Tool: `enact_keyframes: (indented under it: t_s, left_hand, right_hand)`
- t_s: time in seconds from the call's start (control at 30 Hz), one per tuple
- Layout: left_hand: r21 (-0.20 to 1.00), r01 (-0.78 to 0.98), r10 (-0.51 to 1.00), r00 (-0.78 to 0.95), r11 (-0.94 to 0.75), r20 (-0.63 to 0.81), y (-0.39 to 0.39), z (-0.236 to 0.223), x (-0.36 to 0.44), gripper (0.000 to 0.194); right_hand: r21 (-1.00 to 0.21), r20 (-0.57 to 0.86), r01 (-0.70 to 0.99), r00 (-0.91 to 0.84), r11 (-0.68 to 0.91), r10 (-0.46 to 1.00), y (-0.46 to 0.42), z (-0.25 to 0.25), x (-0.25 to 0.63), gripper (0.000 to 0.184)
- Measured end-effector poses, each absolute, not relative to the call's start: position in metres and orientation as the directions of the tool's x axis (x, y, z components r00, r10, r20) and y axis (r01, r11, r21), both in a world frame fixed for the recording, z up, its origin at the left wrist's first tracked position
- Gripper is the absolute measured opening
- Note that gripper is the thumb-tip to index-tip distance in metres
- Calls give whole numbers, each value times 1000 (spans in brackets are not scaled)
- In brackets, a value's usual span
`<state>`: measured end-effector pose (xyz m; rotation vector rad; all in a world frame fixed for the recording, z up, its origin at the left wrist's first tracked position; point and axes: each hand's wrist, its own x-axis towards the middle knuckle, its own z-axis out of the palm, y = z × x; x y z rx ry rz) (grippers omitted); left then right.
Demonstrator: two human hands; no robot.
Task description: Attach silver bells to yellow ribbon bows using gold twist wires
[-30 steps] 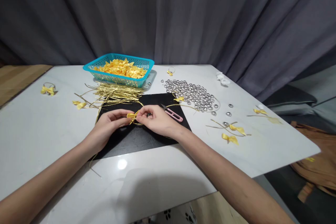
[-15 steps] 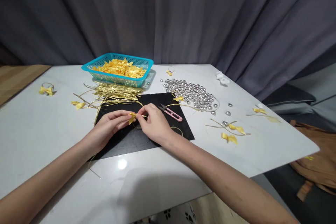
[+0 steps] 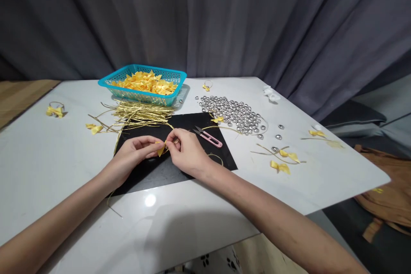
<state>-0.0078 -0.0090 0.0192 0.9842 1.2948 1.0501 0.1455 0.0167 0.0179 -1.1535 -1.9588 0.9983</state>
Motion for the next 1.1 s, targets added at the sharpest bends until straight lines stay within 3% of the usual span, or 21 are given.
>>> enact_keyframes:
  t_s: [0.3,0.6,1.1]
  left_hand:
    - [977,70,979,5,204,-204,-9,18,-5,16]
    - [972,82,975,10,220,-222,-8,19,-7,18]
    - [977,61,978,32,205,-207,-7,13,-11,23]
  right_hand:
    - [-711,277,493,-461,502,843,17,17,148,8]
    - [-720,183,535,-468,442,864,22,21,150,7]
    - [-657,291,510,-508,555,811,19,20,151,10]
